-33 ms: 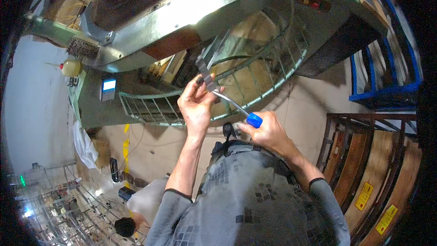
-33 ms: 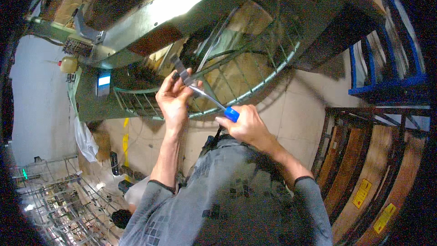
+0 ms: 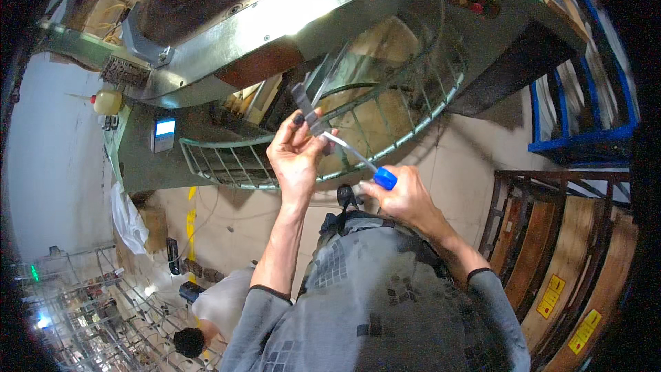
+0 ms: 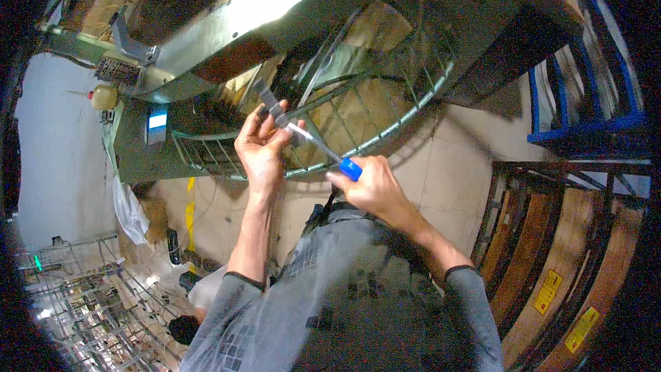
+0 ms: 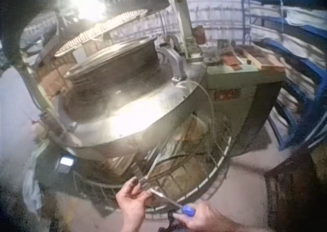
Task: The person repeatedly picks up small metal strips from a wooden tray, bends them by hand, and inserts them into slots on a large circular metal machine. The person continues this cycle of retrieving, bending, and inserting strips throughout the clip.
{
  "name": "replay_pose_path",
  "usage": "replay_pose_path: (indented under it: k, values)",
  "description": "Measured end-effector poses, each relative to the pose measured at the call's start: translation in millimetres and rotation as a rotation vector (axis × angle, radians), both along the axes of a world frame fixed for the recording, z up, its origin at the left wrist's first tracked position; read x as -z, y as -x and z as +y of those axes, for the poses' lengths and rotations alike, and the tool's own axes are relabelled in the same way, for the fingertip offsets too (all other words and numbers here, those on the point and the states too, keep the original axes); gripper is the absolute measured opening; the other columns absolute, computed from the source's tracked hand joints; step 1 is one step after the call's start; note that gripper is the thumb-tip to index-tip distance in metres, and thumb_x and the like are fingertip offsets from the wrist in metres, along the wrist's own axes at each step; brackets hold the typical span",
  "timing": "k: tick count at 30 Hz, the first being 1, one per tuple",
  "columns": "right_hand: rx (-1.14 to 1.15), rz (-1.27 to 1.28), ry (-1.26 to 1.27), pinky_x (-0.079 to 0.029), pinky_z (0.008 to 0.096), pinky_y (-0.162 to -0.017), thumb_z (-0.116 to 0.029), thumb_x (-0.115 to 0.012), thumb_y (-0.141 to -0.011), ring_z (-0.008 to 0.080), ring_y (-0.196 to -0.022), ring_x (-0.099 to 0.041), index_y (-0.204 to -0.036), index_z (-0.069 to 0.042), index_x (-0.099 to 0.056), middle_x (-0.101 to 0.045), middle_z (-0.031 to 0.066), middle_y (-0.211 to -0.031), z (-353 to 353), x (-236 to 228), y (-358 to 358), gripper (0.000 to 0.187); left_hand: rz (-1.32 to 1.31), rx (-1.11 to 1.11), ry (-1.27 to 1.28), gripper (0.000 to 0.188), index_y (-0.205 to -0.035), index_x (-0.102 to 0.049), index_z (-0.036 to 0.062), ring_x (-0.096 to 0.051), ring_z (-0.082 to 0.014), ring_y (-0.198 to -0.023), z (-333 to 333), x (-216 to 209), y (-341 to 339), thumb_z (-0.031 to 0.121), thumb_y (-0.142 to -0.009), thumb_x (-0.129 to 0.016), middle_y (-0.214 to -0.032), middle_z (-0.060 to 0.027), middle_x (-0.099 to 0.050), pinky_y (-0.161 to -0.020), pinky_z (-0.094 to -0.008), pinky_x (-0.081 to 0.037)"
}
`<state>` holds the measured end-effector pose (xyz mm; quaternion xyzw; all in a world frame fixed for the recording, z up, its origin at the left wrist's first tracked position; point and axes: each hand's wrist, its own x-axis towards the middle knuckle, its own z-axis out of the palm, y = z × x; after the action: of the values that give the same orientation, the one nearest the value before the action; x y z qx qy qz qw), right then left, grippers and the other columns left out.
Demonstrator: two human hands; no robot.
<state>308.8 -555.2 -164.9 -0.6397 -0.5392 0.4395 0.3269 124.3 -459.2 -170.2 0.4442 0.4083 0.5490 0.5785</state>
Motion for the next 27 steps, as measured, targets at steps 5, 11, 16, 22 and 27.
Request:
replay_pose_path:
  k: [5, 11, 16, 22, 27]
  values:
    - [-0.021, -0.025, -0.054, -0.040, 0.0418, -0.053, -0.022, -0.078, -0.083, 0.0272, -0.049, -0.044, -0.069, 0.003, -0.059, -0.053, 0.0189, -0.057, -2.1, 2.8, -4.0, 0.034, -0.074, -0.013, 0.112, 0.056, -0.136, -0.047, -0.0007, -0.073, -0.0288, -0.092, -3.1, -9.6, 0.7, -0.018, -0.085, -0.061, -0.132, -0.0200, -0.062, -0.077, -0.0367, -0.065]
    - [-0.166, -0.125, -0.113, -0.048, 0.0452, -0.057, -0.026, -0.078, -0.083, 0.0399, -0.057, -0.061, -0.077, 0.001, -0.066, -0.062, 0.0214, -0.065, -2.5, 18.7, -18.2, 0.030, -0.151, -0.071, 0.189, 0.060, -0.137, -0.041, 0.0004, -0.073, -0.0353, -0.091, -0.3, -13.1, 9.4, -0.017, -0.085, -0.063, -0.134, -0.0230, -0.058, -0.073, -0.0439, -0.067]
    - [-0.276, -0.173, -0.325, -0.048, 0.0477, -0.059, -0.024, -0.079, -0.082, 0.0352, -0.061, -0.063, -0.074, -0.002, -0.062, -0.062, 0.0183, -0.067, -4.0, 44.8, -18.1, 0.029, -0.169, -0.105, 0.251, 0.053, -0.132, -0.044, -0.0020, -0.073, -0.0351, -0.093, 1.8, -8.3, 22.2, -0.017, -0.085, -0.062, -0.132, -0.0224, -0.059, -0.074, -0.0447, -0.067]
    - [0.191, -0.428, -0.590, -0.050, 0.0449, -0.084, -0.025, -0.082, -0.078, 0.0354, -0.097, -0.061, -0.092, -0.001, -0.068, -0.070, 0.0161, -0.099, 56.0, 158.5, -66.7, 0.031, -0.182, -0.018, 0.324, 0.052, -0.129, -0.047, -0.0019, -0.073, -0.0342, -0.092, -14.2, -16.0, 18.6, -0.016, -0.083, -0.066, -0.129, -0.0209, -0.061, -0.074, -0.0426, -0.067]
    - [0.117, -0.701, -0.301, -0.036, 0.0552, -0.106, -0.025, -0.082, -0.077, 0.0411, -0.127, -0.048, -0.110, -0.003, -0.071, -0.067, 0.0135, -0.122, 59.3, 240.7, -82.0, 0.041, -0.184, 0.045, 0.402, 0.051, -0.123, -0.052, 0.0008, -0.073, -0.0334, -0.089, -34.9, -27.6, 19.9, -0.013, -0.079, -0.073, -0.129, -0.0176, -0.063, -0.071, -0.0435, -0.066]
